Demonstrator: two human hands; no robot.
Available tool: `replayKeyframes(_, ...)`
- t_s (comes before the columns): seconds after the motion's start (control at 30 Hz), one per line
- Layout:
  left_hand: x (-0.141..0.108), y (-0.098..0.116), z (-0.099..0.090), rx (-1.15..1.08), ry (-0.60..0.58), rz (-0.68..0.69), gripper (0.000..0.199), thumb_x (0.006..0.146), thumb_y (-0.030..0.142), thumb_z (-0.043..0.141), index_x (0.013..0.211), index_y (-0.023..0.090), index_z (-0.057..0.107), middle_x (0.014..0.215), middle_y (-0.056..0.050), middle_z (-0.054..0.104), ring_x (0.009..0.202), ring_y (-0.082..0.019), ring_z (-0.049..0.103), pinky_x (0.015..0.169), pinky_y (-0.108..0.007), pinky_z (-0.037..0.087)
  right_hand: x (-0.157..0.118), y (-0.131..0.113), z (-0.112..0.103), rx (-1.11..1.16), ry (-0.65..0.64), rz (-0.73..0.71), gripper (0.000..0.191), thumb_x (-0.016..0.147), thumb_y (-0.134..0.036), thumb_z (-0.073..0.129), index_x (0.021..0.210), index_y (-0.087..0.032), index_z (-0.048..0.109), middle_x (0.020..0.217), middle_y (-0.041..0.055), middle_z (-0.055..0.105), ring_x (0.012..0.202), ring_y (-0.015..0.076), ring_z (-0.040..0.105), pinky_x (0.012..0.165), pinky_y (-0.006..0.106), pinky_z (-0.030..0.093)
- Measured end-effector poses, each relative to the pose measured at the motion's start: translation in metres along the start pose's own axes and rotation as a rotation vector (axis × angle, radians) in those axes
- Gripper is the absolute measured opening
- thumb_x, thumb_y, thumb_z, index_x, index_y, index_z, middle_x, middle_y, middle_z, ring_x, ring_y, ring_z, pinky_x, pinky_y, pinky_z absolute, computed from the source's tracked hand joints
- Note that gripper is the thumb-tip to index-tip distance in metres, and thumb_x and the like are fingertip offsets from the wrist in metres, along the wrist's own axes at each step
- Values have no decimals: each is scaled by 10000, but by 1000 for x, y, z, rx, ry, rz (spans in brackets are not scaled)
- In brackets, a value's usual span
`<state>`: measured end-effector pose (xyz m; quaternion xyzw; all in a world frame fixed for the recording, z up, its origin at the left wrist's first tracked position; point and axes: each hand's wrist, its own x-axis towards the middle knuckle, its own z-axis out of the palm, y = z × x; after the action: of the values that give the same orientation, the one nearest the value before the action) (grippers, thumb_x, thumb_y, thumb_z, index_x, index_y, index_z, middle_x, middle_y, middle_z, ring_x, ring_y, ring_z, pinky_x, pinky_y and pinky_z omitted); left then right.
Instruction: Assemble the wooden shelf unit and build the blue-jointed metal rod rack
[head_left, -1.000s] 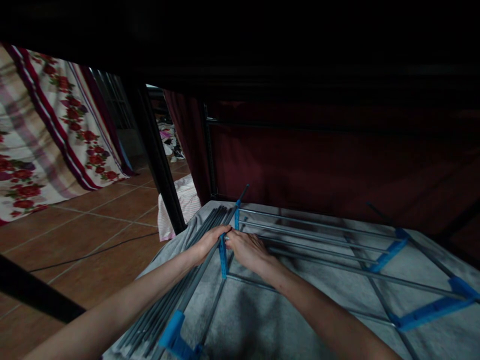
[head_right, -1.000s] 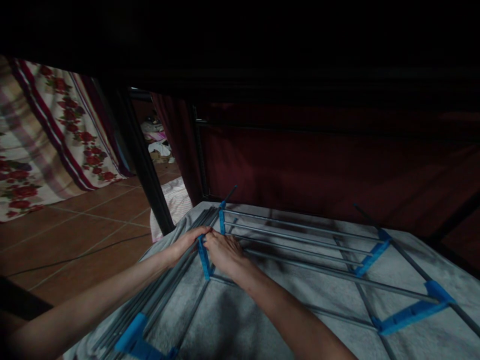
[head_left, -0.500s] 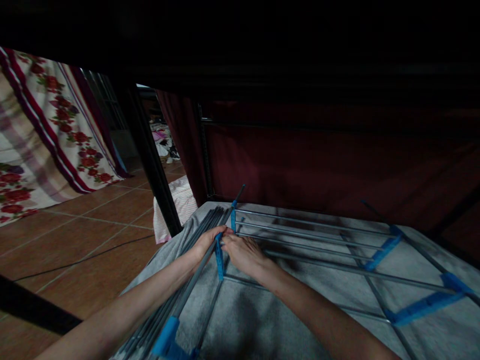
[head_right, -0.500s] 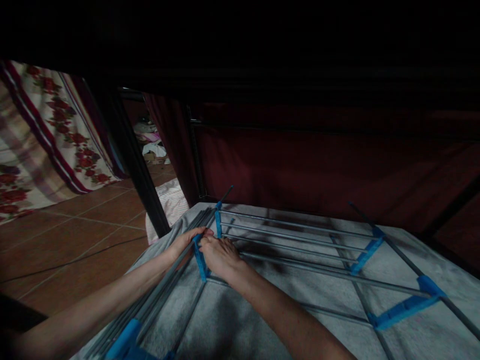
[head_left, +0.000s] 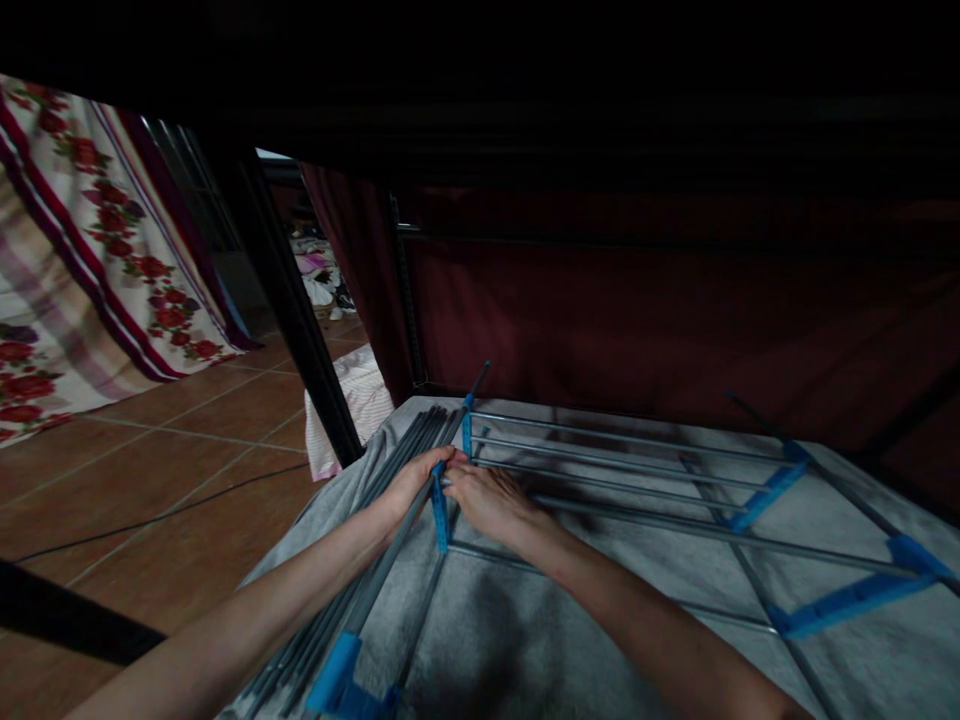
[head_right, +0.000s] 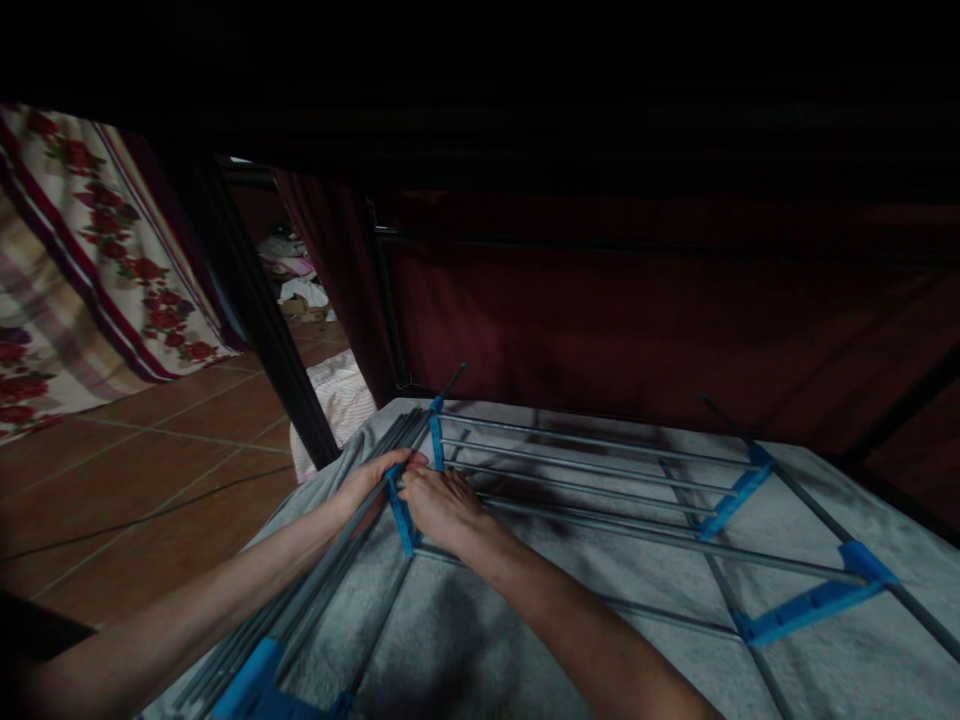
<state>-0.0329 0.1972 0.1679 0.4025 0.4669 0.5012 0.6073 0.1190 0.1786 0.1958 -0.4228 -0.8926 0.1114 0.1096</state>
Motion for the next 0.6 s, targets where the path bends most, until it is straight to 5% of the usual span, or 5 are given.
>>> replayKeyframes(0.6,3,-2,-2,119,-67,34,378,717,497,683,864,152,727,930,-100,733,950,-271,662,841,-345,507,6,1,4,-25,9,3,300,1005,-341,433,1116,-155,641,1050,145,734,948,259,716,790,340,527)
